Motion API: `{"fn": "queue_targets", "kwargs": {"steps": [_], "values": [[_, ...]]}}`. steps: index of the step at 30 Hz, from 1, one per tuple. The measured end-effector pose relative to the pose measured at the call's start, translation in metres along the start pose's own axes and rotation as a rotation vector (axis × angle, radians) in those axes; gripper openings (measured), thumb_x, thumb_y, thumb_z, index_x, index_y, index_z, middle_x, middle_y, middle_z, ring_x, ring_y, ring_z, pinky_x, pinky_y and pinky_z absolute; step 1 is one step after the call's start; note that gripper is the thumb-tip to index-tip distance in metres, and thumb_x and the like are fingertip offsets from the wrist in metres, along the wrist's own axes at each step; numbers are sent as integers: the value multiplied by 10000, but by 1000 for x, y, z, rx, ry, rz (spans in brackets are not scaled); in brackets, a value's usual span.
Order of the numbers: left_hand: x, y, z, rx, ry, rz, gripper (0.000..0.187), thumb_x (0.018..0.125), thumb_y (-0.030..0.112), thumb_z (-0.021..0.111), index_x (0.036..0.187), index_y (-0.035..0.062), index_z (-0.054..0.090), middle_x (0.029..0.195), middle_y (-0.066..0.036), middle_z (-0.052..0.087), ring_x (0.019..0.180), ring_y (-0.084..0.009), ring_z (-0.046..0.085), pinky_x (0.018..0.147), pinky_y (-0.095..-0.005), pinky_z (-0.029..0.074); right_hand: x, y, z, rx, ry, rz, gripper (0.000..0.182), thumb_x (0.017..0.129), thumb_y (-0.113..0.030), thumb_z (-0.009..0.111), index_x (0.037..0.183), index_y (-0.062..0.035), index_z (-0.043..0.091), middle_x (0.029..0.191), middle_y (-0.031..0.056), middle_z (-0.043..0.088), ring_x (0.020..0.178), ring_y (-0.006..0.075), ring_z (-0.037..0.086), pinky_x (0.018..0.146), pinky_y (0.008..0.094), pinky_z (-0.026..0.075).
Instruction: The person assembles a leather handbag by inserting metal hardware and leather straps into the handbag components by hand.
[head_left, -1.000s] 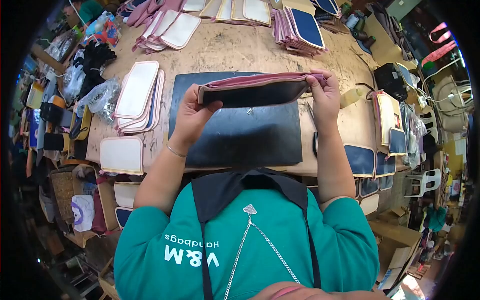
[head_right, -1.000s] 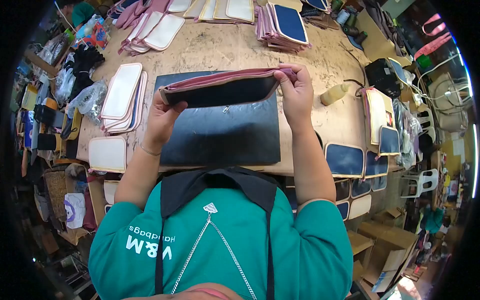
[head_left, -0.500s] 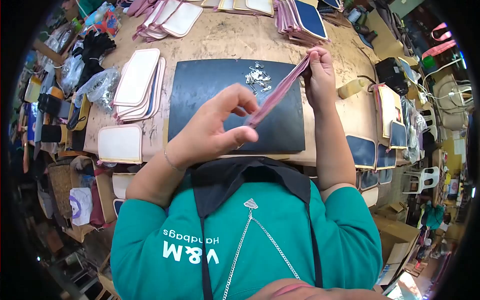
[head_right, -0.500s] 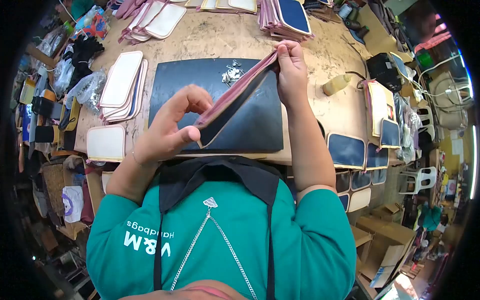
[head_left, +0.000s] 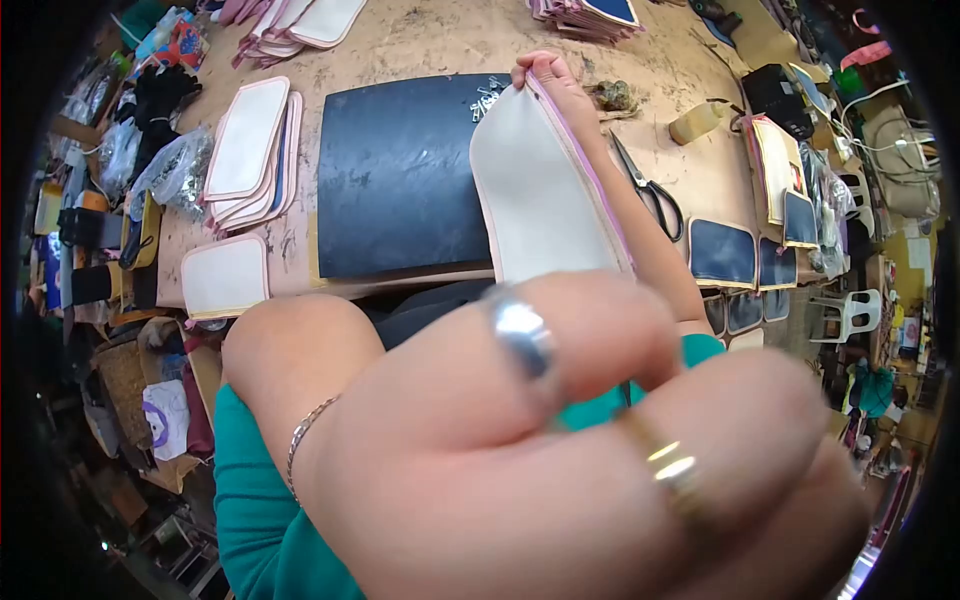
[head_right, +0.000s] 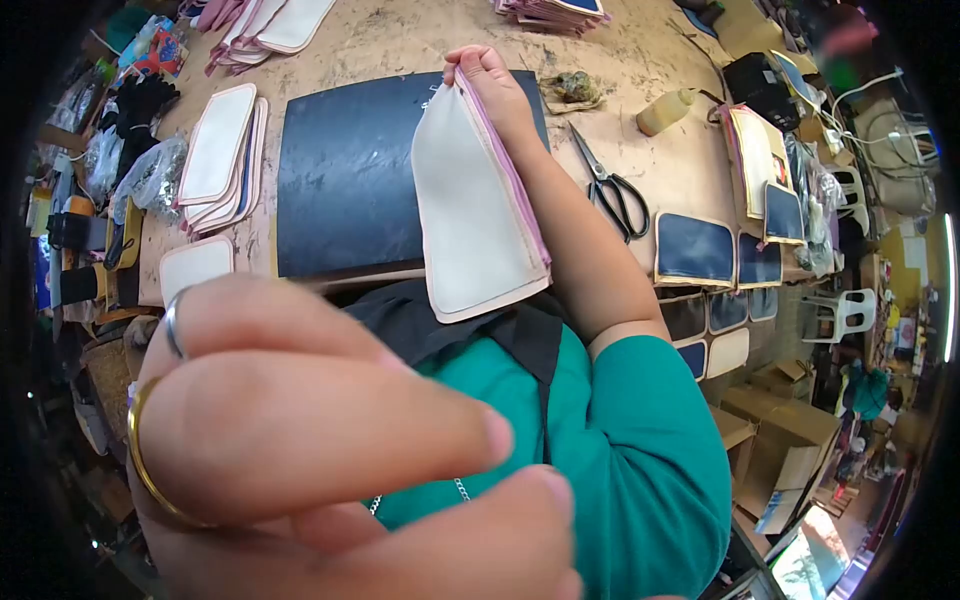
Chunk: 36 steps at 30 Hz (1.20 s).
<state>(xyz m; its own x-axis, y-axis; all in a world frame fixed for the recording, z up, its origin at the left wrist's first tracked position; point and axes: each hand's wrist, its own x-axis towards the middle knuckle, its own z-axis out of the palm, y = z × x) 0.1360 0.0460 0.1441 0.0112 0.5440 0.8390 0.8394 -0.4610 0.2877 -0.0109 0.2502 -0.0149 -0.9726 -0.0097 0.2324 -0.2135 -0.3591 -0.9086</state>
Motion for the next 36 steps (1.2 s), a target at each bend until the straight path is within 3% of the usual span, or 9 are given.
{"fn": "queue_targets", "kwargs": {"steps": [8, 13, 17, 19, 20, 22, 24, 29, 36], "values": [[6, 13, 24, -38, 129, 44, 229, 809, 258, 660, 925, 61, 663, 863, -53, 635, 759, -212, 592, 677, -317, 467, -2, 13, 17, -17, 87, 16, 195, 1045, -258, 499, 1066, -81, 576, 852, -18, 551, 736, 51, 508, 665, 205, 443], [7, 13, 21, -60, 248, 41, 196, 792, 198, 658, 929, 59, 673, 864, -47, 648, 769, -206, 603, 687, -307, 473, -5, 21, 12, -187, 35, -18, 161, 1023, -225, 539, 1101, -88, 573, 898, -24, 532, 823, 60, 507, 751, 204, 420], [-20, -32, -13, 35, 384, -266, 182, 779, 150, 656, 933, 58, 680, 864, -42, 659, 777, -202, 612, 695, -298, 477, -12, 13, 20, -226, -63, -29, 340, 974, -171, 610, 1285, -59, 531, 1032, 15, 555, 943, 107, 535, 876, 264, 459], [-59, -94, -37, 225, 227, -505, 329, 860, 119, 666, 1176, 27, 649, 1040, -103, 655, 934, -222, 647, 770, -304, 506, -12, 19, 23, -123, -70, 31, 378, 981, -163, 595, 1329, -48, 501, 1118, 42, 575, 992, 120, 546, 908, 277, 463], [-84, -123, -30, 273, 308, -654, 335, 914, 155, 648, 1218, 16, 633, 1061, -97, 644, 1015, -198, 622, 833, -299, 493, -14, 15, 28, -205, -88, -55, 435, 970, -141, 614, 1360, -41, 446, 1192, 73, 591, 1035, 136, 564, 940, 293, 470], [-131, -166, -20, 138, 524, -989, 347, 956, 184, 622, 1260, 17, 616, 1069, -66, 652, 1040, -144, 602, 862, -288, 483, -14, 18, 34, -87, -57, -10, 485, 954, -123, 638, 1372, -37, 408, 1213, 86, 595, 1046, 138, 574, 953, 298, 472], [-133, -172, -23, -137, 612, -1097, 369, 959, 213, 631, 1275, 24, 610, 1091, -59, 656, 1046, -129, 598, 879, -290, 485, -13, 21, 36, -20, -14, 52, 541, 922, -101, 684, 1361, -35, 375, 1207, 118, 614, 1070, 151, 591, 967, 311, 480], [-135, -183, -34, -53, 516, -1209, 382, 937, 249, 682, 1200, -26, 647, 1130, -83, 675, 1010, -130, 628, 906, -301, 509, -5, 24, 41, -140, -30, 97, 440, 899, -138, 724, 1244, -19, 478, 1122, 131, 633, 1036, 156, 605, 910, 293, 500], [-140, -184, -44, -355, 742, -1147, 262, 929, 139, 674, 1139, -18, 667, 1032, -88, 696, 919, -152, 662, 847, -287, 553, 1, 27, 55, -184, -86, 94, 437, 871, -139, 754, 1219, -23, 515, 1045, 71, 595, 966, 141, 608, 859, 283, 503]]}}
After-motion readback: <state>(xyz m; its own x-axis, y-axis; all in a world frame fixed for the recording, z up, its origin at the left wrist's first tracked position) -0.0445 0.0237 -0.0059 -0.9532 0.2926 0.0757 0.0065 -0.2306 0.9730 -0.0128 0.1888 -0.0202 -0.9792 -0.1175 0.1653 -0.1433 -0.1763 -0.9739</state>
